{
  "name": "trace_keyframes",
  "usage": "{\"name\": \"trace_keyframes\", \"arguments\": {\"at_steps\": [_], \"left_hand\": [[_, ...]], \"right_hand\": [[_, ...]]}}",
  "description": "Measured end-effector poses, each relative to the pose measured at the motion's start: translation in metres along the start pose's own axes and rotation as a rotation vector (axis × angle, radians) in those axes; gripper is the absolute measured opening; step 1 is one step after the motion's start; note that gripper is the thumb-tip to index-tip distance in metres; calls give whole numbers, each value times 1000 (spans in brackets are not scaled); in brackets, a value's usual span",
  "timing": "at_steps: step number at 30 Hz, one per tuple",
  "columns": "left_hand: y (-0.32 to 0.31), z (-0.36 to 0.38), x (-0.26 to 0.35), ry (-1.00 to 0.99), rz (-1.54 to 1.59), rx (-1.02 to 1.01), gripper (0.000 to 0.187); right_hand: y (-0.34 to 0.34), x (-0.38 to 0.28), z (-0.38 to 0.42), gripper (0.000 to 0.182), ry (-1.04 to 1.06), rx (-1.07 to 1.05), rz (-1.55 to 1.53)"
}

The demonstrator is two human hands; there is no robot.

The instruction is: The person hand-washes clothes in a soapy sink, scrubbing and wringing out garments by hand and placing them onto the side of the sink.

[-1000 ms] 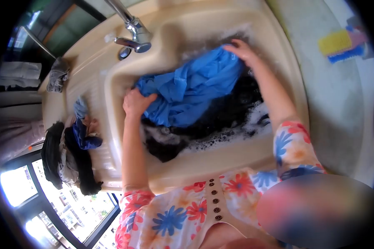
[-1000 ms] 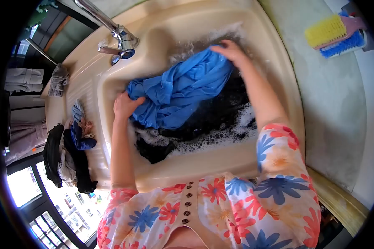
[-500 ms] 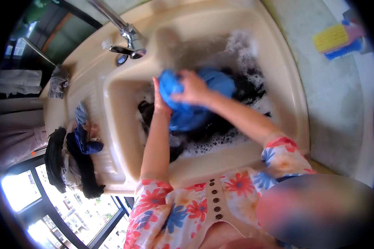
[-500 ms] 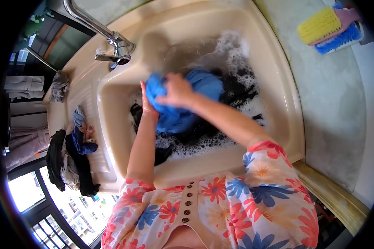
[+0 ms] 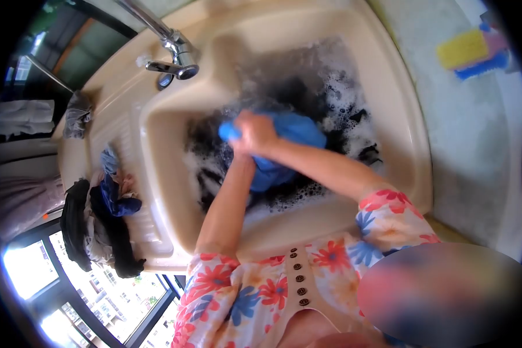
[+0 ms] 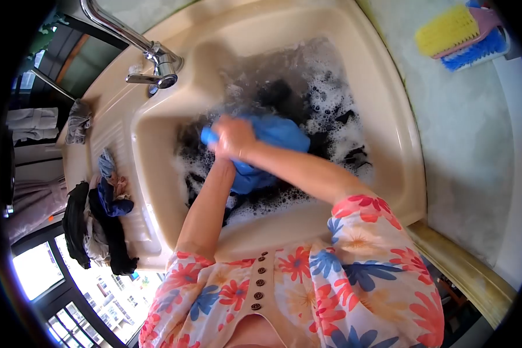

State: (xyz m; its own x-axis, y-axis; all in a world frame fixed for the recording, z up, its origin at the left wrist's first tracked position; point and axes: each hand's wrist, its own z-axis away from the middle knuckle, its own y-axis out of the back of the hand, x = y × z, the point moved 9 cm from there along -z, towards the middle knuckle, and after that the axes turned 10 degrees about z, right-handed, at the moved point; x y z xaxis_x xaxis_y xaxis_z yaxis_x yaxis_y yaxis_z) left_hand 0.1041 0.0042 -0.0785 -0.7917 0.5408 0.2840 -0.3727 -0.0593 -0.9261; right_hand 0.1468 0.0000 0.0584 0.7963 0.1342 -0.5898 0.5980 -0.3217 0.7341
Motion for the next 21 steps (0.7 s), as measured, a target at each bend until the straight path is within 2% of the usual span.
{"name": "trace_keyframes", "arguments": {"at_steps": [1,2,3,4,5,6,7,8,10,11,12,13,14,16,18,19,20,21], "left_hand": [[14,19,8,52,-233,391,44],[-5,14,9,122,-299,423,49],[-50,15,32,132,-572,386,47],[-79,19,58,141,-839,356,45],[-76,23,87,95,-999,363,47],[-75,21,118,42,-1161,356,49],[-78,24,150,34,-1600,333,51],[-82,30,166,35,-2038,298,54],[-89,30,162,133,-2397,268,60],[-92,26,161,179,-2577,246,63],[-103,15,149,-73,-2584,229,63],[-108,7,126,-317,-2573,211,64],[-101,-2,100,-394,-2472,165,56],[-70,-19,63,-31,-2270,-37,49],[-17,-15,78,249,-1333,116,41],[-7,-2,90,287,-1073,247,41],[-8,5,85,286,-805,284,44],[-10,9,76,283,-533,314,48]], "right_hand": [[-20,57,-18,29,-306,-138,186],[-10,96,-34,34,-459,-333,300],[-8,131,-44,34,-346,-278,230],[15,151,-44,39,-417,-246,342],[39,158,-47,45,-409,-295,191],[58,180,-52,47,-387,-247,46],[79,200,-54,49,-378,-189,-98],[96,213,-47,56,-523,-193,-368],[80,272,-36,62,-740,-292,-779],[74,267,-34,62,-657,-173,-389],[61,238,-32,61,-558,-49,-2],[32,216,-19,58,-627,-182,274],[24,172,-17,51,-546,-365,357],[16,159,-16,42,-330,-509,223],[70,199,-23,36,-490,-306,27],[83,227,-19,38,-633,-231,-252],[86,243,-22,40,-690,-67,-566],[77,237,-25,39,-517,-64,-338]]}}
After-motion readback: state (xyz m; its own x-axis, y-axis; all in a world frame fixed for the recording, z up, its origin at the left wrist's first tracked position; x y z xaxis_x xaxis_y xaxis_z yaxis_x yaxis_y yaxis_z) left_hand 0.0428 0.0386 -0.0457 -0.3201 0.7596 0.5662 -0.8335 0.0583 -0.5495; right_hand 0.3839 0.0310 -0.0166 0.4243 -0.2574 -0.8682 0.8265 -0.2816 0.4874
